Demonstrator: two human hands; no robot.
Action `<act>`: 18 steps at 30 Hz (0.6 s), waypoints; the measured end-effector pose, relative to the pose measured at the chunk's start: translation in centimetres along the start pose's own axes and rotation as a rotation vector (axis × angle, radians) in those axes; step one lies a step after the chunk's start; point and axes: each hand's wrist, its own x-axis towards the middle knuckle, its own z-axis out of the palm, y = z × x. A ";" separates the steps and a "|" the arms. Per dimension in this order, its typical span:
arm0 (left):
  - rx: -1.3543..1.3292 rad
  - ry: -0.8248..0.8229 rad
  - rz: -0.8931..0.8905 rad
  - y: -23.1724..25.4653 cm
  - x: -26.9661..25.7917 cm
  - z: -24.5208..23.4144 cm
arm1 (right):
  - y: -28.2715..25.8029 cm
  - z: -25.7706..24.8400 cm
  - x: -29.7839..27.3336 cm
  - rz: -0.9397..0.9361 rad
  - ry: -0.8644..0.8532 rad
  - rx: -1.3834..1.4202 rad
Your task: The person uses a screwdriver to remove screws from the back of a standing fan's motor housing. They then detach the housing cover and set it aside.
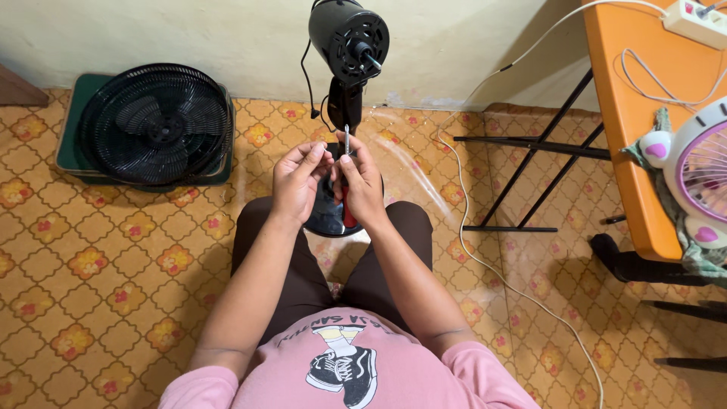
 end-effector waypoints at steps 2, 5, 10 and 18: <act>-0.018 0.004 -0.008 -0.3 0.2 -0.2 | 0.6 -0.1 0.2 0.011 0.008 0.001; -0.036 0.005 -0.021 -0.6 0.3 -0.6 | 1.5 -0.3 0.4 0.021 0.018 0.014; -0.069 0.008 -0.028 -0.8 0.9 -0.5 | 1.9 0.1 0.8 0.013 -0.005 0.032; -0.035 -0.011 0.042 -0.1 0.5 1.2 | 0.0 1.4 0.3 0.013 0.067 -0.091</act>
